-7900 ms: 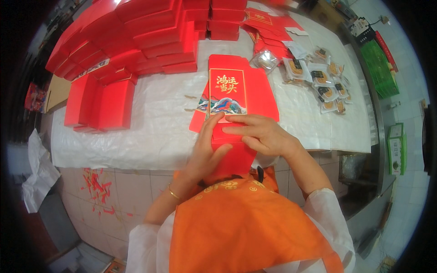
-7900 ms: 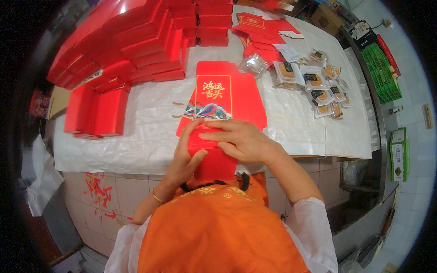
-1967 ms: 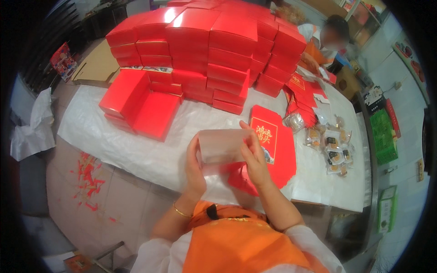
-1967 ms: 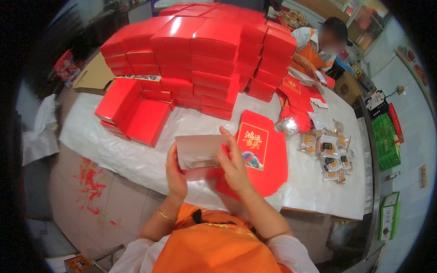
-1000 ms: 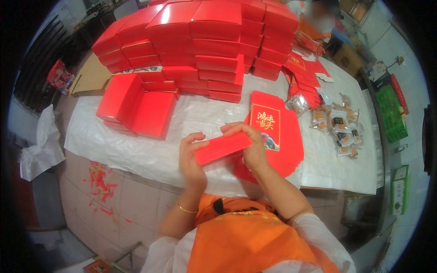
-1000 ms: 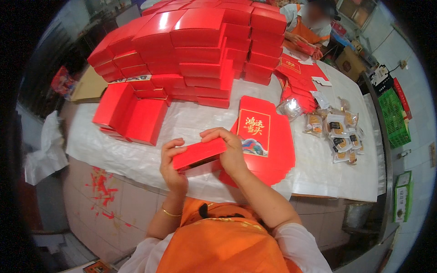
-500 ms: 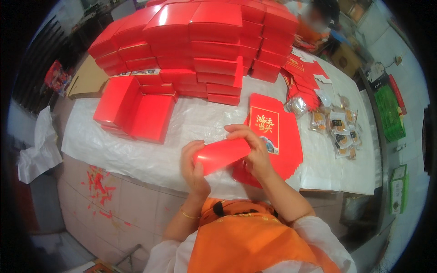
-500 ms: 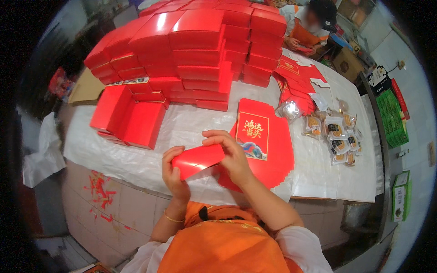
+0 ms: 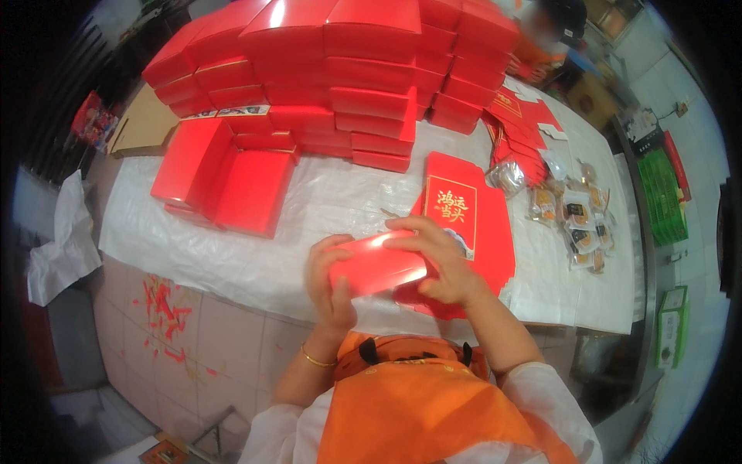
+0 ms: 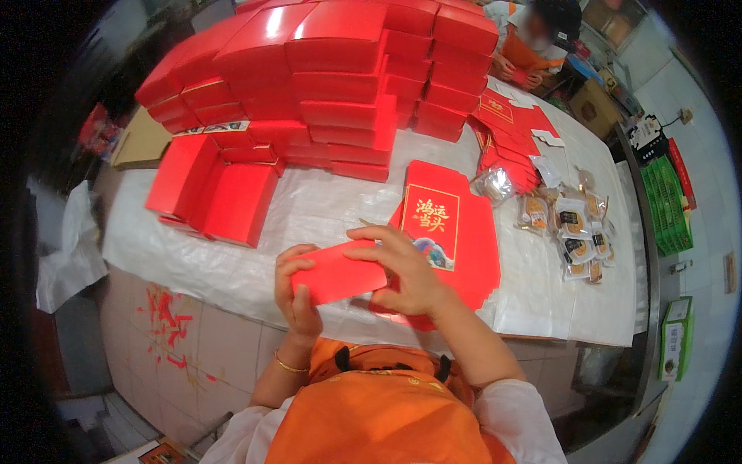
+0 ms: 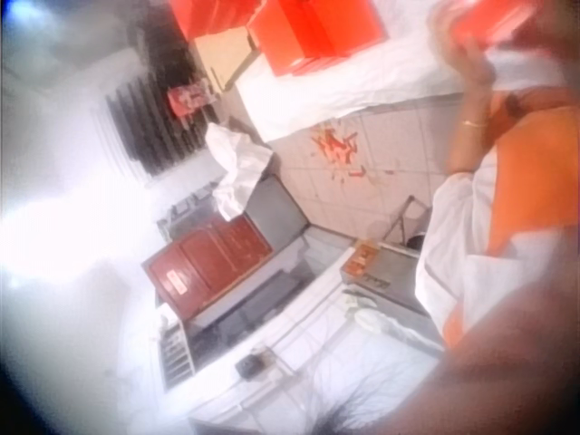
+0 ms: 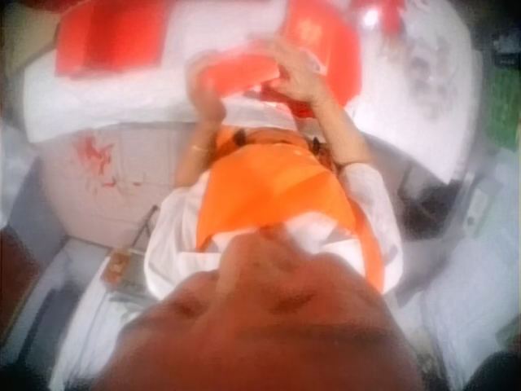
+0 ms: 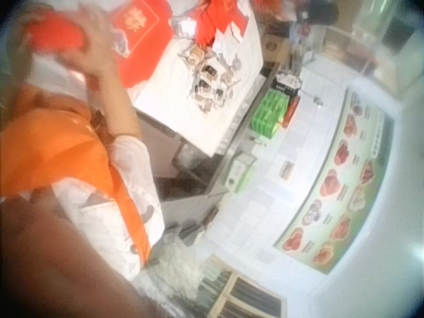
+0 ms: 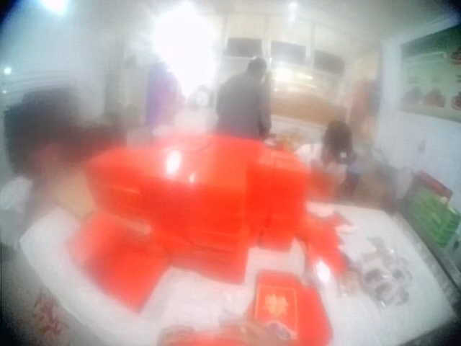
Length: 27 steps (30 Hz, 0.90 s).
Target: The person assembles red cardboard boxes by hand, folding the flaps and pressing them into place.
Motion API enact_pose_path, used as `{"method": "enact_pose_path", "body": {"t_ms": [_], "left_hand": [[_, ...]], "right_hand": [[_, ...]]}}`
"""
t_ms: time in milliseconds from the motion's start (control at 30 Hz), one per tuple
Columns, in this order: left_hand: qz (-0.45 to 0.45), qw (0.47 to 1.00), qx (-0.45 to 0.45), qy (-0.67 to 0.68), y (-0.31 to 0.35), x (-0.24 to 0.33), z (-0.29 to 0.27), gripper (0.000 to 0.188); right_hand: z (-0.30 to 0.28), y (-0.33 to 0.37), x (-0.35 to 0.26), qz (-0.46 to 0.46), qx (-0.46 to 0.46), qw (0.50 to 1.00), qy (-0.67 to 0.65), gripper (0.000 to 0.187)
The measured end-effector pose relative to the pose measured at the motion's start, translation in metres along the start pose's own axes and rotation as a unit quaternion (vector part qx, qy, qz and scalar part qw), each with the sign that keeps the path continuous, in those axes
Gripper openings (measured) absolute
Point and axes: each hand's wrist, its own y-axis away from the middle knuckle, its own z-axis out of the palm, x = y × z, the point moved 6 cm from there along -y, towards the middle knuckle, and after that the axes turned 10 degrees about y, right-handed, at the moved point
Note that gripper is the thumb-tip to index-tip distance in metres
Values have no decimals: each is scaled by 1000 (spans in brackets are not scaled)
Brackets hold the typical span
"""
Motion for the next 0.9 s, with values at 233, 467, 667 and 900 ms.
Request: {"method": "enact_pose_path", "body": {"t_ms": [233,467,667,900], "left_hand": [[3,1000,6,24,4,-5,0,36],[-38,996,29,80,10,-14,2,57],[-63,992,43,99,9,-14,1,63],[-42,987,42,153,8,-13,1,61]], "right_hand": [[1,-29,43,225,-70,959,-157,10],[8,-51,51,257,-216,931,-141,13],[18,-76,29,187,-244,950,-52,16],[26,-91,0,73,-212,971,76,23]]}}
